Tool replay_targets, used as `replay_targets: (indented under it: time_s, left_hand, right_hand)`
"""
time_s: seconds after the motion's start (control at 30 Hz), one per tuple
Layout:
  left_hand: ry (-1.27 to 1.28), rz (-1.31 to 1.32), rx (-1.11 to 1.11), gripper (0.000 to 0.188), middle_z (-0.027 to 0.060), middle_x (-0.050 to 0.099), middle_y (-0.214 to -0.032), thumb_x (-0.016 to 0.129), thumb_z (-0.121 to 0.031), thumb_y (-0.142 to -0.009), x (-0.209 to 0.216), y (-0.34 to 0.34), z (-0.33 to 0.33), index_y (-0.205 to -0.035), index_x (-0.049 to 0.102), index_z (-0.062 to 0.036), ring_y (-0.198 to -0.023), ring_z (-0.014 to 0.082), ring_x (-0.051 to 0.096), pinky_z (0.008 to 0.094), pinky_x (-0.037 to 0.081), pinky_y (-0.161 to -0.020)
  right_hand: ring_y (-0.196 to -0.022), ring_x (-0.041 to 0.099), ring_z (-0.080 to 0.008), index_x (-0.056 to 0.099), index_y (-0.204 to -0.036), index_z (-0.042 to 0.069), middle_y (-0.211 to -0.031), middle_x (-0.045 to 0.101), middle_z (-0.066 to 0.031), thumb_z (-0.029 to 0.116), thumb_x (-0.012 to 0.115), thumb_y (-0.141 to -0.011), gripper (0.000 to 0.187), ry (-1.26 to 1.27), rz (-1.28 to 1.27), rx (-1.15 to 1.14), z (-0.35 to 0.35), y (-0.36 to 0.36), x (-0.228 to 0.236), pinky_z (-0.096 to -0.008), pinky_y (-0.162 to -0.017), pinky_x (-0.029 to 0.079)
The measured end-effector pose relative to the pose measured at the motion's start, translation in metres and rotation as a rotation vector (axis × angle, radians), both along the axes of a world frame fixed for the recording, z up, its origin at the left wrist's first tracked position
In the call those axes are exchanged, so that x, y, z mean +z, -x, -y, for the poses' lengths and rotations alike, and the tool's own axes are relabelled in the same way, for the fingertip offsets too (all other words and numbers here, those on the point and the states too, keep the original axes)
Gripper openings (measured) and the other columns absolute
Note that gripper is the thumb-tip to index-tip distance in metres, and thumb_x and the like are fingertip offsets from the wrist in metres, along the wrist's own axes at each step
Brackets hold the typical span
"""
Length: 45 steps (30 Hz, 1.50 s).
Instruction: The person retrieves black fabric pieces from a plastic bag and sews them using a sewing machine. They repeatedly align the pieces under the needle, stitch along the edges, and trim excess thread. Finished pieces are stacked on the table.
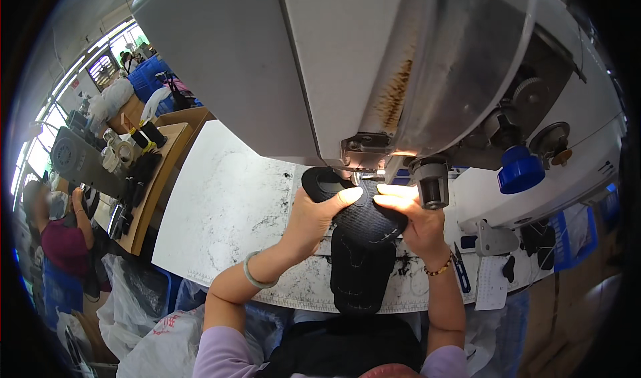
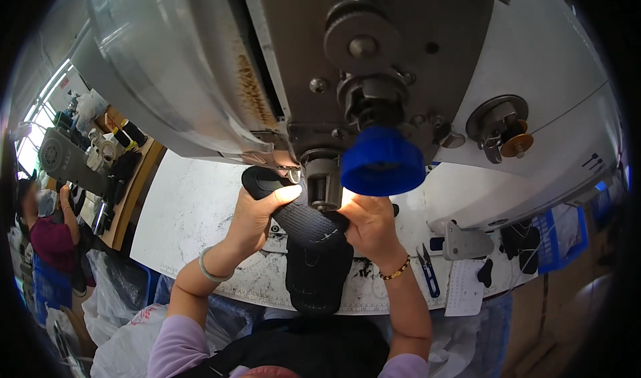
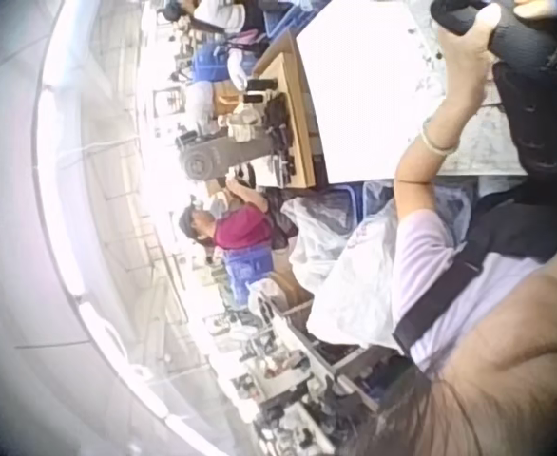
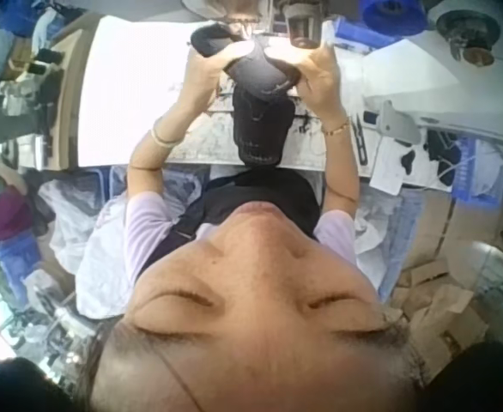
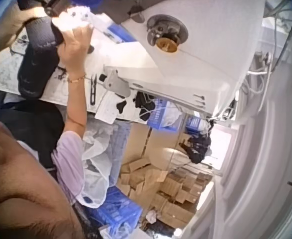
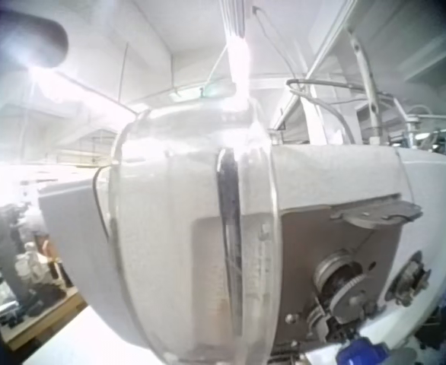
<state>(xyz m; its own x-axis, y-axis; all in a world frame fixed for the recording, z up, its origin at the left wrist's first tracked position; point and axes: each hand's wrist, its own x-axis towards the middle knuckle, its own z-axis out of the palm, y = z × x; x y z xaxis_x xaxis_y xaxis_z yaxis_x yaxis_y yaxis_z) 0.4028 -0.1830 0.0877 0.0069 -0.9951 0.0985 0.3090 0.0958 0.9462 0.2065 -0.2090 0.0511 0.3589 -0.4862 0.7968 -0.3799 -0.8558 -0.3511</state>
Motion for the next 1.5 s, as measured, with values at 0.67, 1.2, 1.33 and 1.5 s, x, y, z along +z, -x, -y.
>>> replay_targets:
  time_s: [0.67, 1.2, 1.33, 1.5]
  left_hand:
    - [-0.109, -0.018, -0.113, 0.016, 0.0085, 0.064, -0.095, 0.055, -0.006, -0.087, -0.003, -0.022, 0.014, -0.098, 0.061, 0.0040, -0.085, 0.0120, 0.060, 0.0240, 0.048, -0.078]
    - [-0.028, 0.284, 0.402, 0.029, 0.0125, 0.066, -0.093, 0.067, -0.011, -0.081, -0.075, -0.160, 0.055, -0.103, 0.059, 0.0068, -0.078, 0.0175, 0.064, 0.0306, 0.053, -0.067]
    - [-0.069, 1.289, 0.689, 0.049, 0.0191, 0.060, -0.100, 0.072, -0.016, -0.075, -0.128, -0.204, 0.043, -0.113, 0.052, 0.0076, -0.091, 0.0295, 0.058, 0.0396, 0.048, -0.079]
    - [0.407, 1.339, 0.462, 0.047, 0.0192, 0.055, -0.101, 0.074, -0.020, -0.072, -0.094, -0.110, 0.001, -0.110, 0.056, 0.0023, -0.095, 0.0331, 0.050, 0.0422, 0.040, -0.084]
  right_hand:
    - [-0.068, 0.046, -0.0158, 0.067, -0.101, 0.010, -0.078, 0.052, 0.0026, -0.004, 0.065, -0.068, 0.036, 0.342, 0.008, -0.192, -0.015, -0.018, 0.000, -0.0331, -0.072, 0.039]
    - [-0.080, 0.058, -0.0225, 0.060, -0.105, 0.000, -0.103, 0.057, -0.0103, 0.002, 0.058, -0.083, 0.022, -0.577, -0.038, -0.416, -0.012, 0.046, 0.015, -0.0311, -0.072, 0.047]
    - [-0.094, 0.057, -0.0306, 0.058, -0.107, -0.003, -0.109, 0.052, -0.0131, 0.003, 0.060, -0.081, 0.027, -0.474, -0.219, -0.396, -0.008, 0.057, -0.031, -0.0375, -0.082, 0.046]
    - [-0.099, 0.055, -0.0325, 0.055, -0.106, -0.002, -0.109, 0.050, -0.0124, 0.003, 0.061, -0.080, 0.027, -0.596, -0.249, -0.398, -0.002, 0.057, -0.042, -0.0398, -0.084, 0.045]
